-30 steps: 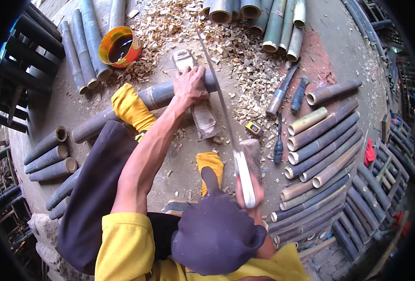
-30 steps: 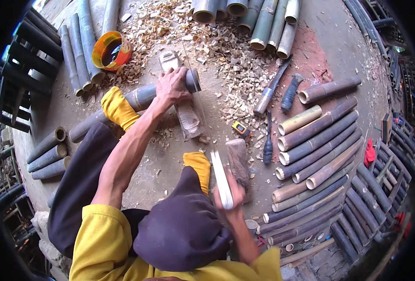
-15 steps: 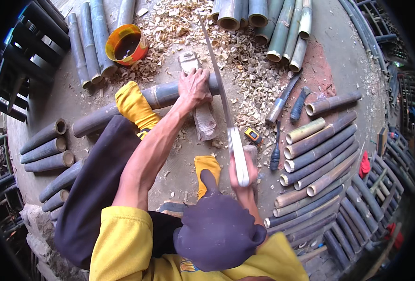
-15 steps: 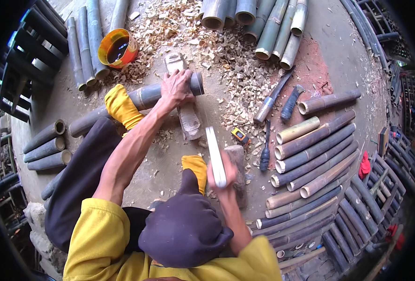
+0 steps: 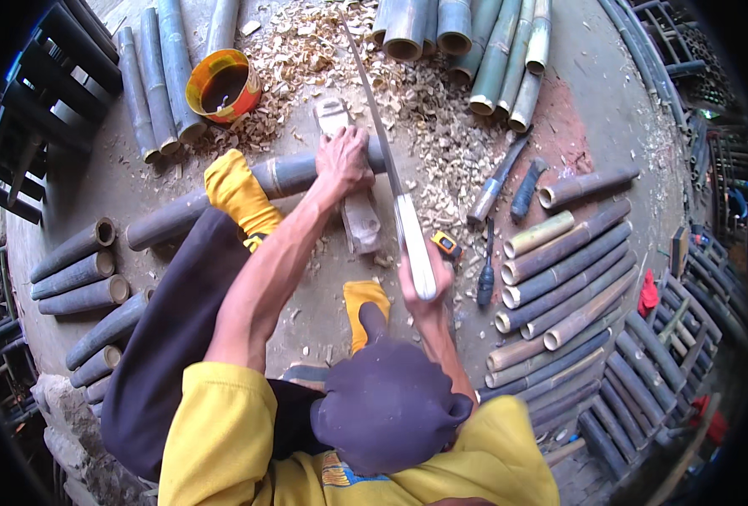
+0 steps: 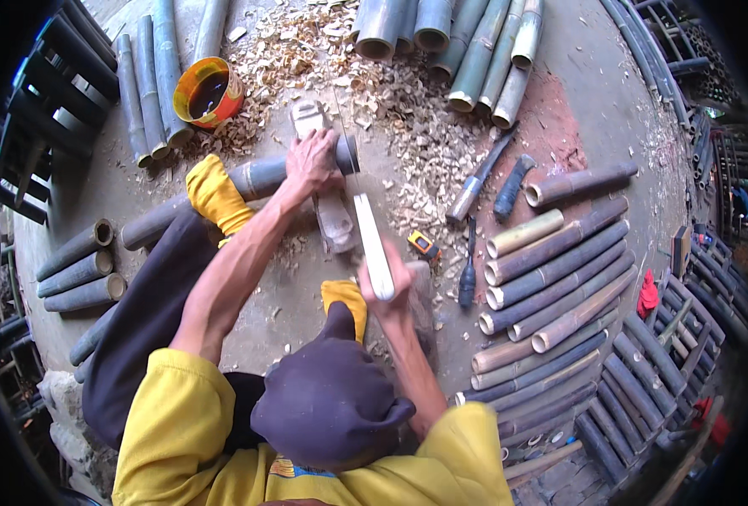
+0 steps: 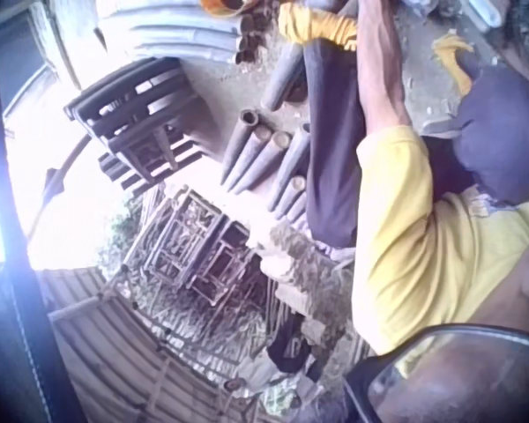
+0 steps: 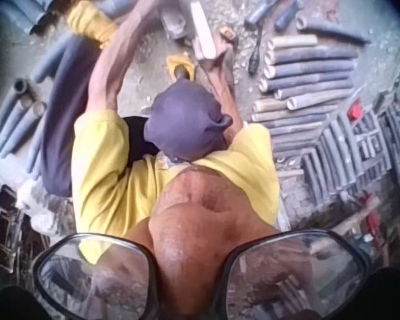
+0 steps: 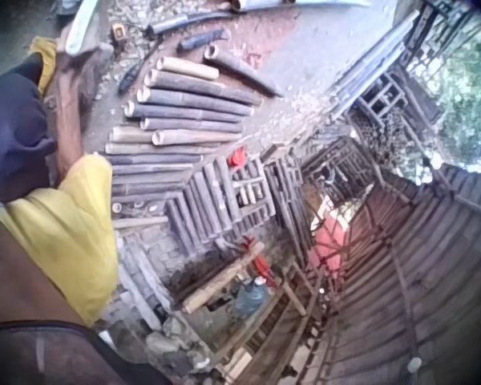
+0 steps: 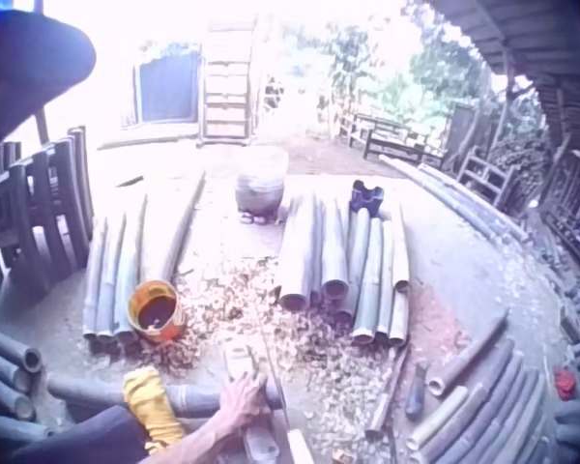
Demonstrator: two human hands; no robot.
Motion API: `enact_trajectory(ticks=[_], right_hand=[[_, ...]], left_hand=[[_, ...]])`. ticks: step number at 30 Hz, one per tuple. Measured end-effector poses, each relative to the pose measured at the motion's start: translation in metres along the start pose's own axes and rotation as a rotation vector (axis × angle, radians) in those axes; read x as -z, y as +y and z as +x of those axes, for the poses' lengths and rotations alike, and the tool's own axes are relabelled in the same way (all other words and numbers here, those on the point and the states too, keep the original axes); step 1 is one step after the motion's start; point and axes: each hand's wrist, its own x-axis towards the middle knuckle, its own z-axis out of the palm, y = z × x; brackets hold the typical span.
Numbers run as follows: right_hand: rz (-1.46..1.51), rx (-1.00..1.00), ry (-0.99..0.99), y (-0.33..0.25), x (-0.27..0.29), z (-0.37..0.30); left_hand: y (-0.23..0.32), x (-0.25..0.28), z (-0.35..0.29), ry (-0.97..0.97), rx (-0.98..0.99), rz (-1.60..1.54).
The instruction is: The person measures a bamboo pole using a tape measure and marks it with a small tool, then saws the bamboo pole while holding it against a wooden block.
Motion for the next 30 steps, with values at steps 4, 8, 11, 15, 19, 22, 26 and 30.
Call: enact_trajectory(ticks=[4,8,11,15,19,22,26,30], right_hand=[[-0.202,0.044,0.058,0.006,0.018,-0.067],[-0.207,-0.007,0.075,0.013,0.038,-0.094],[-0.192,0.004,0.062,0.011,0.025,-0.072],[-0.011,-0.025,-0.055,-0.003,-0.012,0.012],[-0.157,0.063,0.016,0.002,0.017,-0.051],[-0.193,0.034,0.02,0.008,0.04,-0.088],[-0.09,0.189,0.036,0.017,0.013,-0.03],[0.019,-0.017,-0.036,-0.007,-0.022,0.018]], left_hand=[[-0.015,0.012,0.005,-0.172,0.012,-0.032],[-0.003,0.028,0.003,-0.201,-0.022,-0.022],[0.012,0.039,0.003,-0.243,0.013,-0.002],[0.005,0.023,0.002,-0.178,-0.009,-0.032],[-0.012,0.021,0.002,-0.12,-0.067,-0.043],[-0.002,0.022,0.002,-0.135,-0.032,-0.044],[0.006,0.016,0.004,-0.083,-0.02,-0.023],[-0.021,0.0,0.002,-0.008,-0.058,-0.033]])
